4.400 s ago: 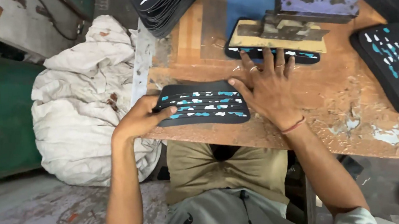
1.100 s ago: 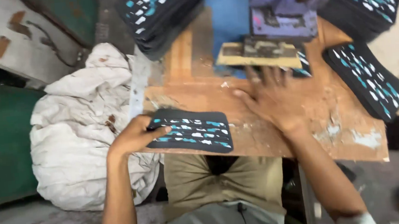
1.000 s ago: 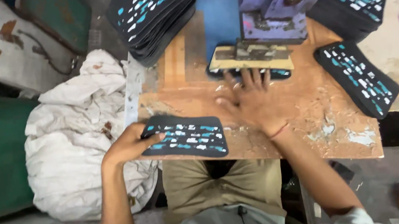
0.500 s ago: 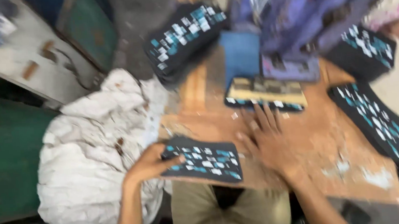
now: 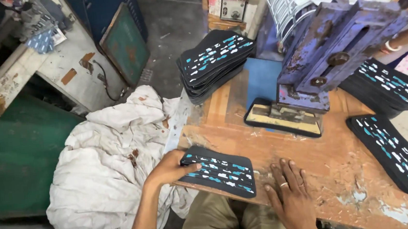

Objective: Stamping patterns onto material pieces using a manual press.

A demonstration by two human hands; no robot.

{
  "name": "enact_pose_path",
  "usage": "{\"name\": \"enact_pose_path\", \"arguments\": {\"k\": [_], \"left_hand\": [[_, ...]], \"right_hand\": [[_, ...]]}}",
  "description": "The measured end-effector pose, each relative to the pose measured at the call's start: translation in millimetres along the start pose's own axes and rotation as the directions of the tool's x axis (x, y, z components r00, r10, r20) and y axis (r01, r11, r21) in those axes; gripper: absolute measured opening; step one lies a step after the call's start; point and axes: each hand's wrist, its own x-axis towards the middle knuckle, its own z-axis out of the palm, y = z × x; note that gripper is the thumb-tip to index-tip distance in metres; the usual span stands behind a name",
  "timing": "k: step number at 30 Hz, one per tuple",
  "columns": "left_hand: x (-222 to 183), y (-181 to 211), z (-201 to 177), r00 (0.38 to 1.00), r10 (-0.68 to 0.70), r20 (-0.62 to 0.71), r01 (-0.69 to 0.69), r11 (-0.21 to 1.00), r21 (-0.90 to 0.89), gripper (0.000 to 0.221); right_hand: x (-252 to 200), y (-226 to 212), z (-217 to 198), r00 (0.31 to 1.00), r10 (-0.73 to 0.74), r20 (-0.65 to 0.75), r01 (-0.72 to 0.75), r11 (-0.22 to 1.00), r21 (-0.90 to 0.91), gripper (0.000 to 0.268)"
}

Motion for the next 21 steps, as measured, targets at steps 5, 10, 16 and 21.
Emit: {"name": "enact_pose_path", "arguments": {"k": [5,10,16,21], "left_hand": [[1,-1,-1,1.000,-0.022,-0.004,0.022,0.998,-0.052,0.022],[8,-23,9,0.984,0.048,-0.169,-0.064,0.994,-0.090,0.022],[121,58,-66,0.678,0.301,-0.671,-0.491,0.864,-0.109,0.025],[249,53,-86,0.582,0.295,-0.758,-0.324,0.939,0.116,0.051]], "right_hand": [[0,5,6,1.000,0.023,0.016,-0.023,1.000,-0.020,0.060],[2,55,-6,0.994,0.105,0.037,-0.108,0.992,0.069,0.055],[25,221,-82,0.940,0.202,-0.274,-0.339,0.640,-0.689,0.085],[-19,401,-8,0.954,0.270,-0.130,-0.299,0.874,-0.383,0.048]]}}
